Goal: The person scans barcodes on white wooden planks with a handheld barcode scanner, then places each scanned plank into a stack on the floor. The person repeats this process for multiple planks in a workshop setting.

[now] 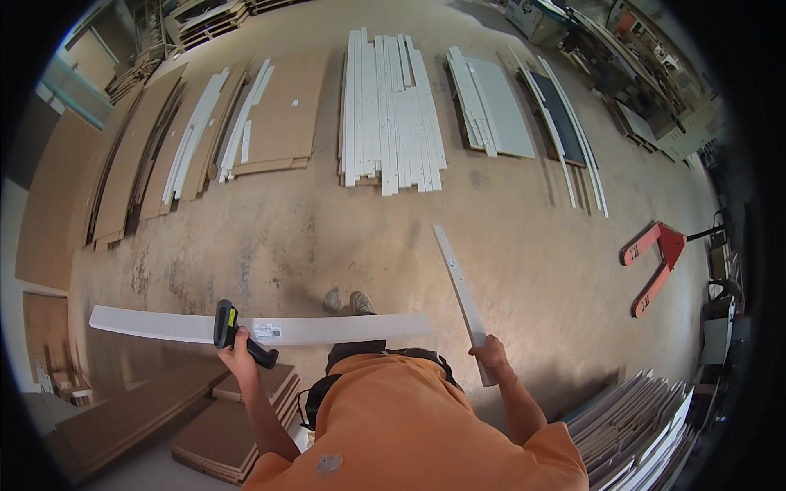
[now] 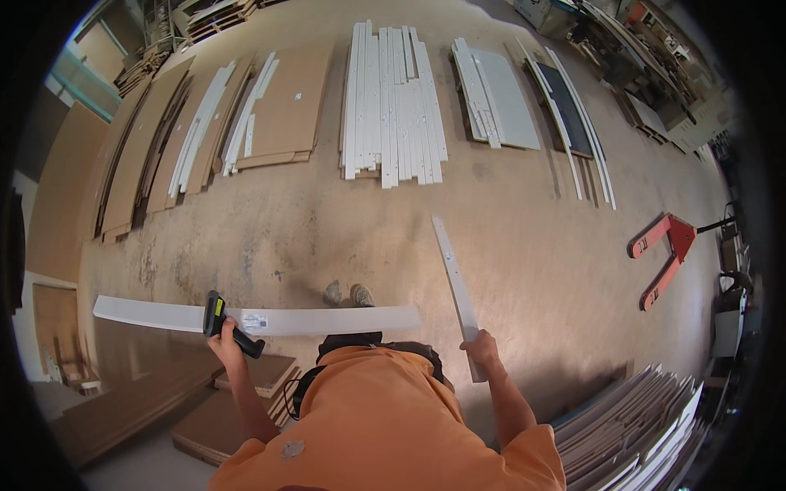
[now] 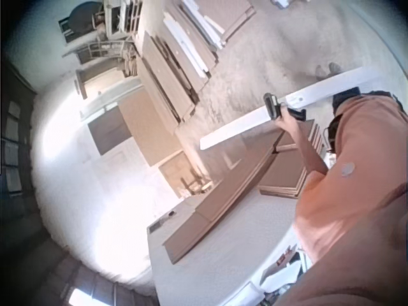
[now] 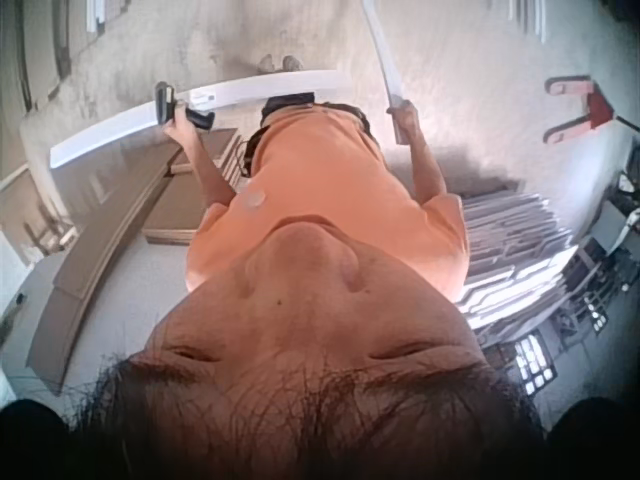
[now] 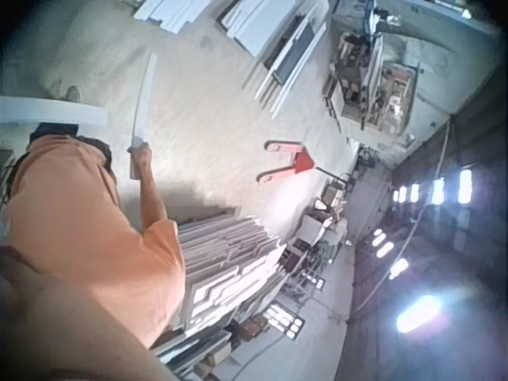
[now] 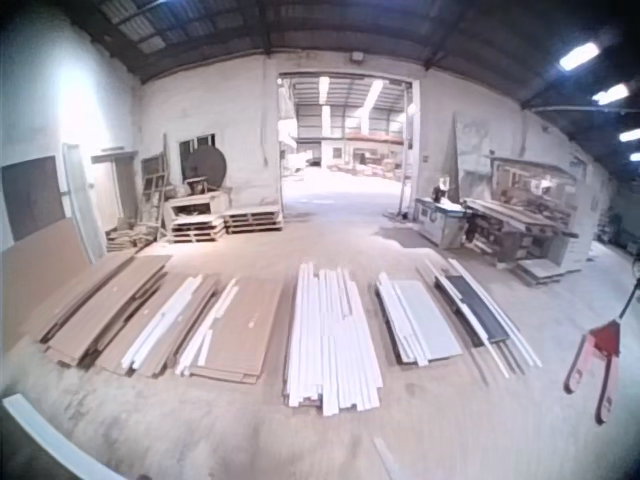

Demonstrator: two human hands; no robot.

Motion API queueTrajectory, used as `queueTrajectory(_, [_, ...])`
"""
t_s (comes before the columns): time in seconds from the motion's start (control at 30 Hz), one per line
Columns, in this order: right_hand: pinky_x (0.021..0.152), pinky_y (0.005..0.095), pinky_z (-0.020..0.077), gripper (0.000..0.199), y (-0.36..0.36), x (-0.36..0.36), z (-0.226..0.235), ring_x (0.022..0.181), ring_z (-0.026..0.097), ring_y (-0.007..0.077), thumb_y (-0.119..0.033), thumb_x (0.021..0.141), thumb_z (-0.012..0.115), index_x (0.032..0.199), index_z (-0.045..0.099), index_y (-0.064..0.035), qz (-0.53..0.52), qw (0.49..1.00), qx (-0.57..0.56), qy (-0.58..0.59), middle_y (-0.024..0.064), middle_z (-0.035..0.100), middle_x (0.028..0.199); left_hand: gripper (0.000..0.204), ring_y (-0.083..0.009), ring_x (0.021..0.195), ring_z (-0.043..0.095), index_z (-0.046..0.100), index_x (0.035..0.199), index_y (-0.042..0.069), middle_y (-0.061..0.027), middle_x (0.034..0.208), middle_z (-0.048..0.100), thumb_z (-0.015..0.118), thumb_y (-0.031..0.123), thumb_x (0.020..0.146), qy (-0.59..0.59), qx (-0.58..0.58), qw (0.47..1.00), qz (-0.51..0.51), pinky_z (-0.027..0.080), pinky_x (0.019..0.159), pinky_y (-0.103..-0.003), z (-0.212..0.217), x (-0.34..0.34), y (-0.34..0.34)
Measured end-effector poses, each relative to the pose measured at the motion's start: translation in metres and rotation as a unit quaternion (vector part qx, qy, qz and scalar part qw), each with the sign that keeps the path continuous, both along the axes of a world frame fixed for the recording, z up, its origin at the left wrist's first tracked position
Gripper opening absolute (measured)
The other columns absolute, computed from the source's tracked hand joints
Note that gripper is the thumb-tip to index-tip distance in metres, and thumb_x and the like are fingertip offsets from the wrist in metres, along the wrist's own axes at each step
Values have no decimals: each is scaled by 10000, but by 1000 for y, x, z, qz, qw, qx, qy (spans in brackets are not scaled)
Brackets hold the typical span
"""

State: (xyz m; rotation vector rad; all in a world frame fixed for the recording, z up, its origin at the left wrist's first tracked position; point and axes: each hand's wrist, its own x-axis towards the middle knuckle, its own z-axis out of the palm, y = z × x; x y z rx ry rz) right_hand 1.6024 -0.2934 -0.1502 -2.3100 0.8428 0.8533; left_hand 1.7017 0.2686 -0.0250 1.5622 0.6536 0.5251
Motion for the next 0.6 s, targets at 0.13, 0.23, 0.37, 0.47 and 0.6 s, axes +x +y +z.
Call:
queueTrajectory(0.13, [861, 453, 570, 659, -3, 96, 3, 991, 694, 433, -331, 674, 820, 1117, 581, 95, -1, 996, -9, -84, 301, 701, 1033, 239, -141, 775, 582, 668, 870, -25, -53, 808, 648, 732, 205, 851, 28, 12, 999, -10, 448, 737, -301, 25, 133, -6])
queueTrajectory(0.23, [870, 476, 564, 646, -8, 168, 3, 1000, 684, 442, -332, 703, 796, 1140, 550, 77, 17, 997, -17, -80, 301, 697, 1042, 194, -136, 761, 574, 654, 912, 14, -39, 825, 642, 713, 193, 864, -25, 1, 1000, -2, 439, 747, -289, 39, 216, -14])
queueTrajectory(0.37, [855, 479, 559, 608, -4, 256, -25, 985, 689, 437, -321, 696, 796, 1134, 594, 48, -17, 994, -33, -98, 288, 702, 1028, 217, -162, 840, 606, 630, 992, -5, -66, 889, 652, 717, 145, 861, -21, -17, 999, -27, 474, 801, -314, 33, 290, -20])
queueTrajectory(0.47, [855, 506, 565, 600, -12, 363, -65, 961, 698, 435, -336, 710, 780, 1148, 574, 16, -16, 994, -25, -102, 274, 710, 1027, 278, -170, 846, 604, 635, 1068, -25, -69, 931, 639, 716, 133, 854, 28, 4, 999, -31, 483, 797, -324, 14, 320, -34])
queueTrajectory(0.6, [851, 519, 563, 578, -19, 555, -117, 971, 693, 443, -323, 729, 775, 1146, 555, 12, -17, 991, -27, -128, 271, 708, 1031, 317, -184, 861, 606, 629, 1113, -49, -84, 957, 641, 715, 106, 849, 73, 27, 997, 8, 500, 799, -348, -1, 377, -69])
